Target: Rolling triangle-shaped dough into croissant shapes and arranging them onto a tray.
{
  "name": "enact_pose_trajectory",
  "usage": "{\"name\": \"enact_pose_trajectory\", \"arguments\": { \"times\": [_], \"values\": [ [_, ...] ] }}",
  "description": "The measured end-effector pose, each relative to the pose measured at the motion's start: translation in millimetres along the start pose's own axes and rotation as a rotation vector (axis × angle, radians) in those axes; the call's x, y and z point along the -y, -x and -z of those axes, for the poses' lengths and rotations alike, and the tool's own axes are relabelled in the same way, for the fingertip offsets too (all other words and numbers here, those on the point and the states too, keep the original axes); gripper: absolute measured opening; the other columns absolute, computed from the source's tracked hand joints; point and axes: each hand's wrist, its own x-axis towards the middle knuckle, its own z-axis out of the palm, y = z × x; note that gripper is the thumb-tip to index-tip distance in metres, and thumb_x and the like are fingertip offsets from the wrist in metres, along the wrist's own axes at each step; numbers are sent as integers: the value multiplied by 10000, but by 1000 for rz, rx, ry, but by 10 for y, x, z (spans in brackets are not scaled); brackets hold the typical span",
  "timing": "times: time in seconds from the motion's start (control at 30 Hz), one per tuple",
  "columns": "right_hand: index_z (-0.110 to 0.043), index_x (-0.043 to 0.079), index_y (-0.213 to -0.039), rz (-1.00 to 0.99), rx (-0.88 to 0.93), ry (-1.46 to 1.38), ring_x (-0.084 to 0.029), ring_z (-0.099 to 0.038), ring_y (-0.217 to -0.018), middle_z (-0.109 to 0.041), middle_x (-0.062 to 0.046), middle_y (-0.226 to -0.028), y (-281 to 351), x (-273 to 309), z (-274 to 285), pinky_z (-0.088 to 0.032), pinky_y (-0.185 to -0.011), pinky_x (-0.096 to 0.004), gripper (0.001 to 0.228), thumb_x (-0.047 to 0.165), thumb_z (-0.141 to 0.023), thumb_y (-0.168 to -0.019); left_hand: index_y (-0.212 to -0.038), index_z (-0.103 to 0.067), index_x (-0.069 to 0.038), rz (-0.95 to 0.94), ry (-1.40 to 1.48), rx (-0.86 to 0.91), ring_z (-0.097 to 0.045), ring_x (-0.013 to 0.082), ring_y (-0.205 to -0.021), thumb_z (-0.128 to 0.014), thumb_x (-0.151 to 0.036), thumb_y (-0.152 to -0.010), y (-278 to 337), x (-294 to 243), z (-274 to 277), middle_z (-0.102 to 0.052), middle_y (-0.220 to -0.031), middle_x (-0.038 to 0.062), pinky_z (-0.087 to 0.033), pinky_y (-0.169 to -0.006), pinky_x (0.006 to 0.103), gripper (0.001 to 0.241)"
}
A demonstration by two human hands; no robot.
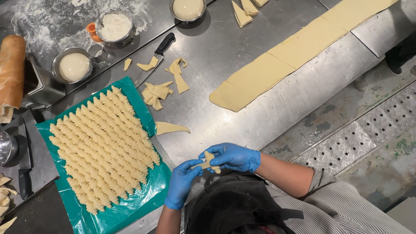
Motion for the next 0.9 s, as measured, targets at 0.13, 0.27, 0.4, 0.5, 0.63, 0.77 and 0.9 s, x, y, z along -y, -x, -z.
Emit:
{"name": "enact_pose_trajectory", "arguments": {
  "times": [0.13,0.27,0.4,0.5,0.63,0.77,0.9],
  "values": [
    [-551,-46,-1393,-5,-18,-15,-209,-695,-1099,-663,-160,-1253,37,78,-18,-572,-964,-310,511,72,-707,-920,-1151,-761,26,-9,-35,-57,-672,127,-770,-767,-89,-868,14,15,-18,-757,-893,97,-548,-690,261,305],
    [-552,-81,-1383,19,2,18,-210,-691,-1071,-670,-170,-1228,-2,-37,50,-571,-943,-306,499,59,-723,-935,-1136,-741,39,-45,54,7,-701,108,-820,-732,-86,-883,56,-88,-129,-774,-927,71,-559,-743,236,283],
    [-566,-70,-1378,14,-25,16,-197,-704,-1020,-683,-160,-1206,45,58,38,-579,-917,-295,508,82,-723,-919,-1129,-739,38,-45,16,-67,-706,134,-800,-729,-81,-890,5,-9,-48,-775,-894,97,-556,-721,263,267],
    [-559,-68,-1388,13,-24,-3,-189,-703,-1012,-681,-158,-1207,23,-73,64,-576,-913,-291,511,82,-717,-926,-1131,-751,48,-108,14,-53,-704,135,-812,-730,-70,-896,20,86,-58,-770,-902,103,-560,-748,261,263],
    [-534,-91,-1395,33,16,41,-202,-701,-1028,-682,-174,-1225,26,-26,5,-570,-931,-305,521,64,-715,-932,-1128,-737,21,-162,51,-20,-720,136,-827,-722,-77,-893,1,64,-104,-782,-933,97,-574,-760,261,256],
    [-531,-77,-1398,9,-28,33,-212,-701,-1027,-684,-171,-1223,82,67,-61,-571,-929,-319,538,82,-714,-916,-1116,-747,58,-148,2,-89,-707,155,-811,-737,-66,-903,31,97,-73,-772,-920,126,-569,-735,281,247],
    [-531,-74,-1404,8,-42,47,-215,-686,-1083,-670,-174,-1246,46,-17,-56,-563,-962,-323,539,76,-710,-917,-1148,-726,29,-173,59,-37,-727,136,-846,-694,-75,-906,52,32,-169,-781,-975,91,-587,-776,265,266]
  ]
}}
